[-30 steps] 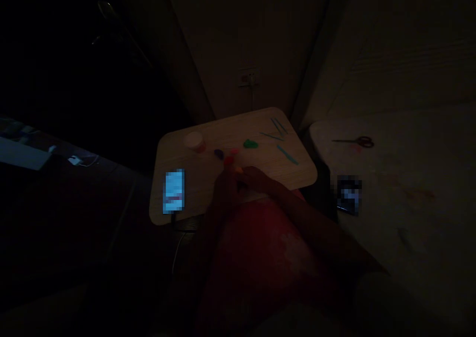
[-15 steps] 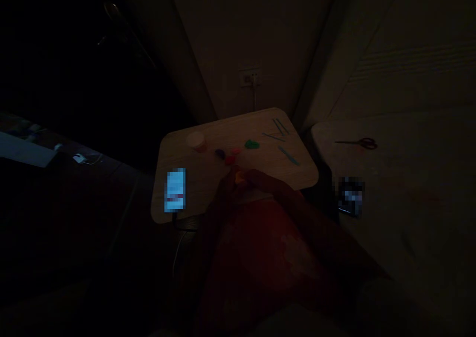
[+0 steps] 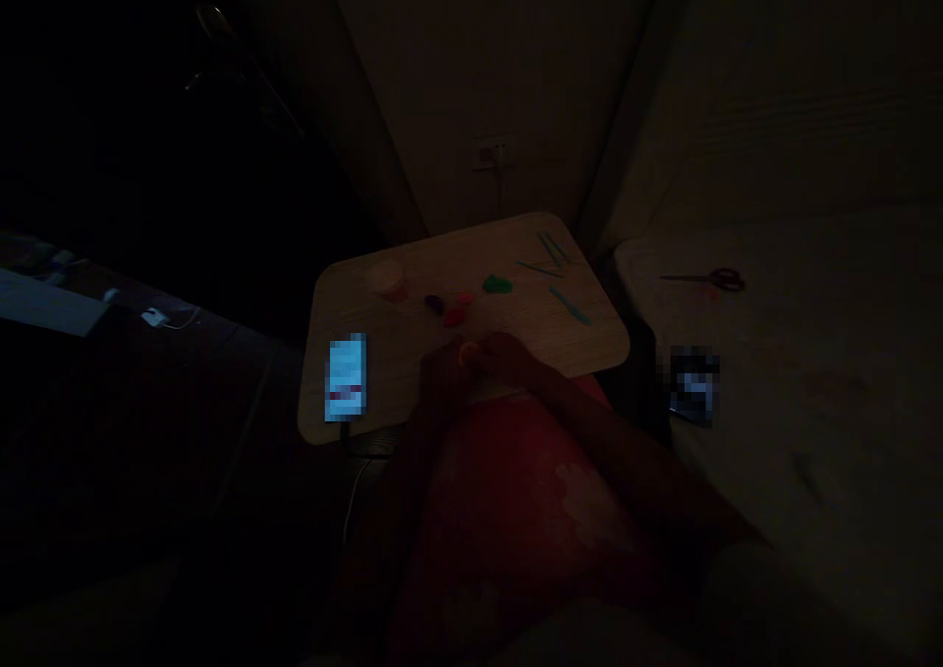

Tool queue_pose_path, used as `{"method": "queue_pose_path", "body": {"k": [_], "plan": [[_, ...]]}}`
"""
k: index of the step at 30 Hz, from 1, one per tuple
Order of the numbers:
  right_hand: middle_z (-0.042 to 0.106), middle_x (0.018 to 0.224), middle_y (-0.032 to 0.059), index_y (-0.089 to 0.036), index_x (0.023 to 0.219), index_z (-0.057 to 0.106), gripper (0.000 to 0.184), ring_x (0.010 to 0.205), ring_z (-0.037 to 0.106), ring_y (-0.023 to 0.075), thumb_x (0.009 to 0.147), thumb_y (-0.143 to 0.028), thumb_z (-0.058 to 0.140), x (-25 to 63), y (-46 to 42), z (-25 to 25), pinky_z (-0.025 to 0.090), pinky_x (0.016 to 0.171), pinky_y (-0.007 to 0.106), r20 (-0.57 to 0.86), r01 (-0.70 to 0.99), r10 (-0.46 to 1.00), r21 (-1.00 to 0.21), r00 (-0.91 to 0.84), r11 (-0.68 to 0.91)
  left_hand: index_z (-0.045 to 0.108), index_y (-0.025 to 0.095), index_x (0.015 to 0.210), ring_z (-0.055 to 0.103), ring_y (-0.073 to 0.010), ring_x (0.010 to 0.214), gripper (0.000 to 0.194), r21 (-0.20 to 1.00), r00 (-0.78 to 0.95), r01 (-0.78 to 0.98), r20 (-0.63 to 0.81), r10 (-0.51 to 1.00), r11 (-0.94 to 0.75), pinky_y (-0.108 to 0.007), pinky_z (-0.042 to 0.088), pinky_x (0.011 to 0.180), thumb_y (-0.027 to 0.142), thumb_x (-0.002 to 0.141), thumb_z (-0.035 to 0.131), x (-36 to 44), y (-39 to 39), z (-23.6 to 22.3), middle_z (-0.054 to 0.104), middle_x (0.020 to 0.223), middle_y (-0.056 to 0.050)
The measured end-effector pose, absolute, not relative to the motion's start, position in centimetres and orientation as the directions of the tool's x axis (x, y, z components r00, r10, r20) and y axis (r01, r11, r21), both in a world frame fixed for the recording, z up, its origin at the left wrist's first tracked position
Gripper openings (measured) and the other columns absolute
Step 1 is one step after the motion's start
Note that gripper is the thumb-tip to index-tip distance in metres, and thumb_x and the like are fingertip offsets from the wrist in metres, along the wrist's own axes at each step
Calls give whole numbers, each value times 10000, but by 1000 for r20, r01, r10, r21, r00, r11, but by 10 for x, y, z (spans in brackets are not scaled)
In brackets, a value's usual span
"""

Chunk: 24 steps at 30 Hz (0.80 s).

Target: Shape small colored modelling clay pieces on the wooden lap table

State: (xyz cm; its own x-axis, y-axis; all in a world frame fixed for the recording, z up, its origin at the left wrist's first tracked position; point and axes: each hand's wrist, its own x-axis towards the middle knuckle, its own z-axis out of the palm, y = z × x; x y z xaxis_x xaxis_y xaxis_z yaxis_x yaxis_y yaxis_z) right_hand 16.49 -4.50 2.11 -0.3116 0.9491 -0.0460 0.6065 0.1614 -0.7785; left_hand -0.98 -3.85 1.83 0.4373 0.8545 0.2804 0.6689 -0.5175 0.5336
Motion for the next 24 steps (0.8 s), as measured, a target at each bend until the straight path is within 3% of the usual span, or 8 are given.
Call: {"method": "queue_pose_path", "body": {"k": [5,10,14,17,20,24], "plan": [[663,730,51,-143,756,710,642,632,485,135,1011,-679,463,166,-47,35,250,605,287,-57,708,958,-686,-280,166,589,194,1221,657,-249,701,352,574,446,656,229,865,-490,-330,455,664,444,990,495,-6,-41,18,702,853,-79],[733,839,116,-143,893,752,574,683,541,169,1087,-538,385,169,-48,33,287,649,312,-3,767,943,-583,-332,268,357,118,1513,686,-330,941,789,562,518,610,252,818,-559,-438,526,826,327,810,650,-3,-42,16,701,1112,-177],[759,893,147,-125,938,769,600,730,594,192,1113,-485,323,170,-45,21,336,686,313,-22,776,950,-583,-313,242,283,120,1537,668,-320,922,862,603,528,581,232,817,-546,-445,523,826,262,769,648,-3,-41,14,685,1094,-162],[772,954,154,-119,1010,769,578,794,628,205,1122,-445,305,174,-39,21,373,727,309,0,763,962,-609,-274,218,314,170,1479,654,-281,924,790,699,452,528,249,857,-482,-401,520,804,252,773,658,-4,-37,10,652,1137,-138],[775,1076,159,-154,1105,765,530,894,655,224,1105,-496,360,184,-26,29,389,745,304,45,778,980,-601,-194,181,377,218,1352,607,-208,890,572,811,277,428,304,912,-400,-335,506,788,248,833,614,-6,-30,2,592,1122,-88],[765,958,171,-175,914,795,606,879,667,268,1020,-672,463,196,-9,41,383,722,324,-21,846,995,-528,-95,69,416,234,1188,528,-160,818,337,874,131,360,298,945,-326,-284,477,777,283,900,583,-9,-20,-5,507,973,-23]]}}
